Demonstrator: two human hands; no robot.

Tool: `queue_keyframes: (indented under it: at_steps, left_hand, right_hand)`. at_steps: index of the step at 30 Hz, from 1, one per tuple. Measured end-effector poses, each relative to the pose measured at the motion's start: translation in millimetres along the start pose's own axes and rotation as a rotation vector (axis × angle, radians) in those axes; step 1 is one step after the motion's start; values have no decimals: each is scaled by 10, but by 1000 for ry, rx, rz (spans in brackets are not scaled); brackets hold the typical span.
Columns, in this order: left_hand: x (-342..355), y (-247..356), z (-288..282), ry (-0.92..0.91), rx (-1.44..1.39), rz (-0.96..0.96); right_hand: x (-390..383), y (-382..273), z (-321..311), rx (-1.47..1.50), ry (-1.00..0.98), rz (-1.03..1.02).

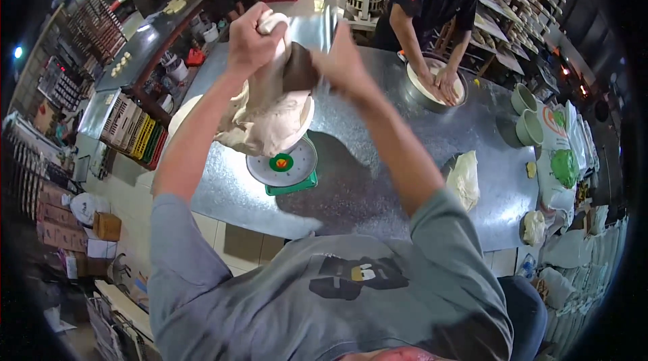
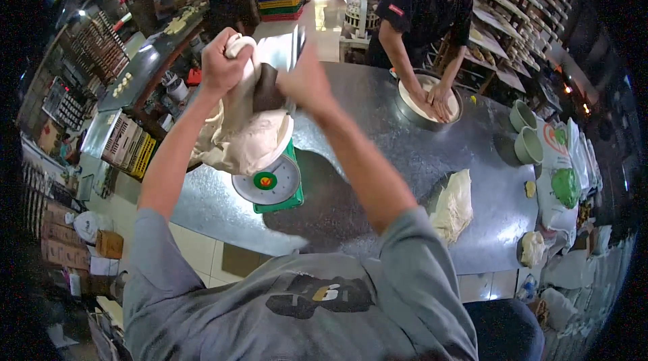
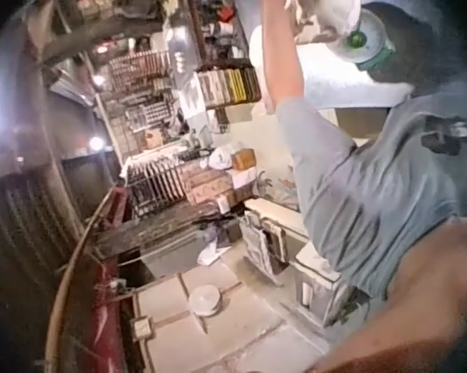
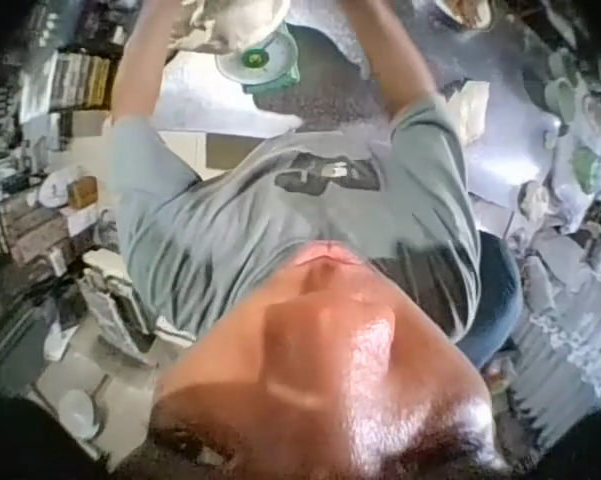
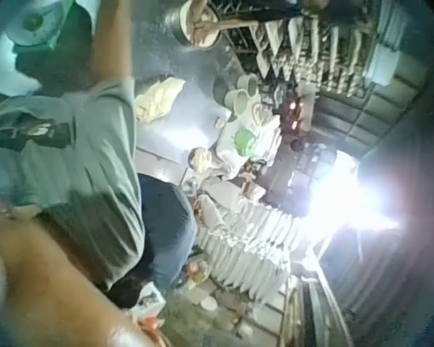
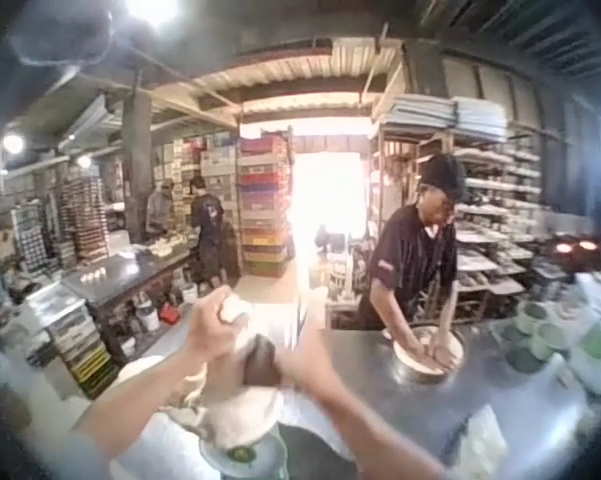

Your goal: Kneading, weighing, and shaping dough into small portions on a metal table in a bakery.

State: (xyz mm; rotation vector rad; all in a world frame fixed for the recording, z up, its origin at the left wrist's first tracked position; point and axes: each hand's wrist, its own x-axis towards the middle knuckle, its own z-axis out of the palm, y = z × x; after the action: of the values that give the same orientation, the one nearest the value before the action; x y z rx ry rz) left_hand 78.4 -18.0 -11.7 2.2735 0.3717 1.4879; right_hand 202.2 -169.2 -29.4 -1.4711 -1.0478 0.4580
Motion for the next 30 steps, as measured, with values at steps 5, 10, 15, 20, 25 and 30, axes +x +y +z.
queue_keyframes:
  at_steps: [5,10,15,20,25,30]
  left_hand:
    - [222,-18,-205,219,-88,-122]
    - [216,23,-324,174,-383,-167]
    - [553,176,-342,457,-392,-263]
    - [608,274,-443,349,-583,-318]
    - [653,304,-432,288,-684,-368]
    - [889,395,-671,435,-736,-501]
  right_hand:
    - [-854,241,130,-283,-423,-95]
    - [379,76,-157,470,21,47]
    - [-491,80,612,-259,-295,-57]
    - [-274,-138,-147,-346,-398,-71]
    - [271,-217,181,391,-248,93]
    - [-563,83,131,-531,-411,-627]
